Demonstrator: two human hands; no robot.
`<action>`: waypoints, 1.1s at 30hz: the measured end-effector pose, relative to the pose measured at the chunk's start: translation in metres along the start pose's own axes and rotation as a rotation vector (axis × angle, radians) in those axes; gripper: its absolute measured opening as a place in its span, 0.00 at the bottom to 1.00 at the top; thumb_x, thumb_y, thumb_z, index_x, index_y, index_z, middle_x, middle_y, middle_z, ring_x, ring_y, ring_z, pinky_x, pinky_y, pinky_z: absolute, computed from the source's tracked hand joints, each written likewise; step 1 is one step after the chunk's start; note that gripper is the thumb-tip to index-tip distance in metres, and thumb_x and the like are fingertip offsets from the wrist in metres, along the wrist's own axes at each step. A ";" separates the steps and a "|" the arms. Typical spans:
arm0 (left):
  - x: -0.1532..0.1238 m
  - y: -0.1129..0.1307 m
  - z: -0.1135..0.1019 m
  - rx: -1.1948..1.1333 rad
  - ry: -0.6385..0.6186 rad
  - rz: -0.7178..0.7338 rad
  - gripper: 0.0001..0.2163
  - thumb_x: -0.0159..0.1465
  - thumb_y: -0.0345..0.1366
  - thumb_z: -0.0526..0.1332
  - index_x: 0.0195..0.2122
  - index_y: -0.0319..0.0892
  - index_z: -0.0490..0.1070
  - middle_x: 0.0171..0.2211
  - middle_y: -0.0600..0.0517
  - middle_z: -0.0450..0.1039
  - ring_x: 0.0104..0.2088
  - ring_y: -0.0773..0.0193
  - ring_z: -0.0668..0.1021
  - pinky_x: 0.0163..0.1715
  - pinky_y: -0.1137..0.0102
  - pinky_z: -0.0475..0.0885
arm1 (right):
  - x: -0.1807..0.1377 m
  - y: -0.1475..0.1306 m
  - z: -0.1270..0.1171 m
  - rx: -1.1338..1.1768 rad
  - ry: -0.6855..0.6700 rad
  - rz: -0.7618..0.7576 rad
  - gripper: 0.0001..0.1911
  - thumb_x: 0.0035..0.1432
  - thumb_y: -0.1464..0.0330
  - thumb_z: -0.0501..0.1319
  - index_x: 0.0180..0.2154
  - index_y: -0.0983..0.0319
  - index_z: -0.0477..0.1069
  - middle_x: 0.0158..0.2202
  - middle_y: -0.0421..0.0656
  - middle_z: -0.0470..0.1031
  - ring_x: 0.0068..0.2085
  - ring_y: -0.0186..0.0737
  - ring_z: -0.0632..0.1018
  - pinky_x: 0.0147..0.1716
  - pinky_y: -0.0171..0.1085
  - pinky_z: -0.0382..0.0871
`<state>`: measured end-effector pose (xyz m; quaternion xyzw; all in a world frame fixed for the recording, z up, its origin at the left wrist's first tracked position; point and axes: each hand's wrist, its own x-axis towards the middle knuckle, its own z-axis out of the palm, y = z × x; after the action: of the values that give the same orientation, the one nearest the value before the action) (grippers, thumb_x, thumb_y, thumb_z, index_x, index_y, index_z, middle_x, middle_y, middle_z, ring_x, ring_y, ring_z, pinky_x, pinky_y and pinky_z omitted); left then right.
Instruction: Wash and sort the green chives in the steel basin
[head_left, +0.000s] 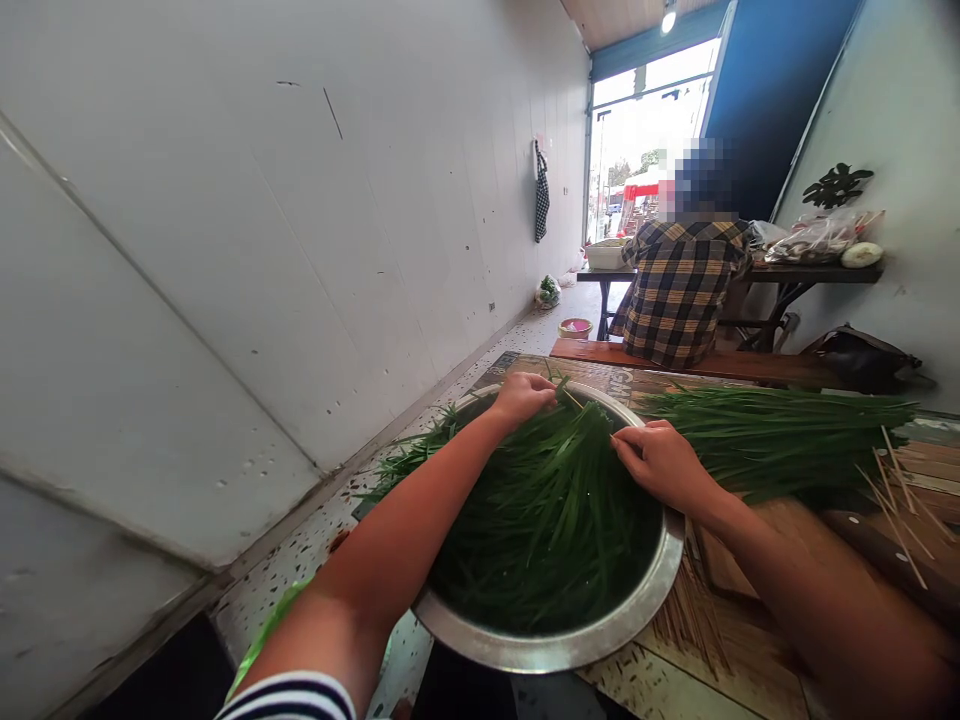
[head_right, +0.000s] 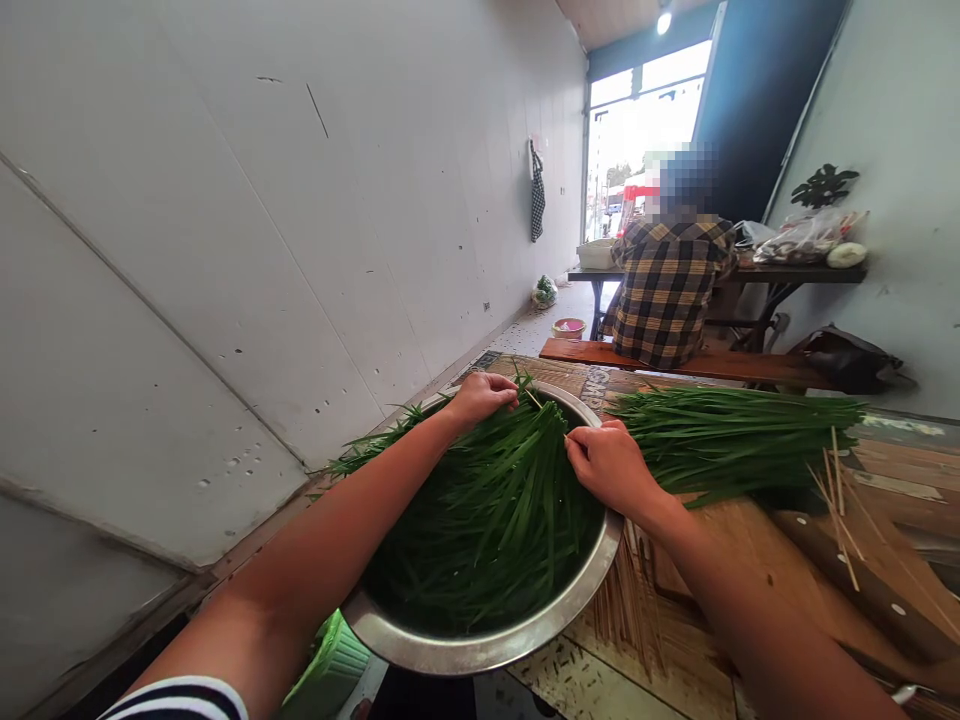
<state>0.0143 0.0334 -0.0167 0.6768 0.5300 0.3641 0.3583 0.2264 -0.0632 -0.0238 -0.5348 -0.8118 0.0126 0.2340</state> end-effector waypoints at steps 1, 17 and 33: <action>0.000 -0.001 0.000 0.024 0.001 0.002 0.09 0.53 0.32 0.59 0.33 0.34 0.75 0.25 0.49 0.76 0.25 0.70 0.76 0.31 0.75 0.71 | 0.000 0.000 0.000 0.002 0.001 0.002 0.18 0.59 0.65 0.49 0.28 0.60 0.76 0.23 0.42 0.77 0.28 0.37 0.72 0.38 0.35 0.59; -0.008 0.012 -0.004 0.326 0.055 0.114 0.13 0.53 0.32 0.59 0.37 0.37 0.78 0.29 0.50 0.78 0.29 0.69 0.75 0.30 0.77 0.68 | -0.002 -0.003 -0.004 -0.045 -0.024 0.023 0.18 0.59 0.66 0.49 0.28 0.61 0.76 0.24 0.43 0.77 0.30 0.37 0.73 0.37 0.34 0.59; -0.053 0.090 -0.037 -0.098 -0.454 0.179 0.21 0.56 0.43 0.62 0.50 0.43 0.69 0.45 0.46 0.74 0.44 0.63 0.75 0.47 0.67 0.69 | -0.005 -0.023 -0.042 0.241 0.431 -0.210 0.13 0.60 0.65 0.54 0.35 0.62 0.75 0.27 0.41 0.75 0.29 0.34 0.72 0.39 0.35 0.64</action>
<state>0.0139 -0.0309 0.0739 0.7675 0.3556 0.2583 0.4667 0.2246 -0.0870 0.0182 -0.4061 -0.7870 -0.0295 0.4635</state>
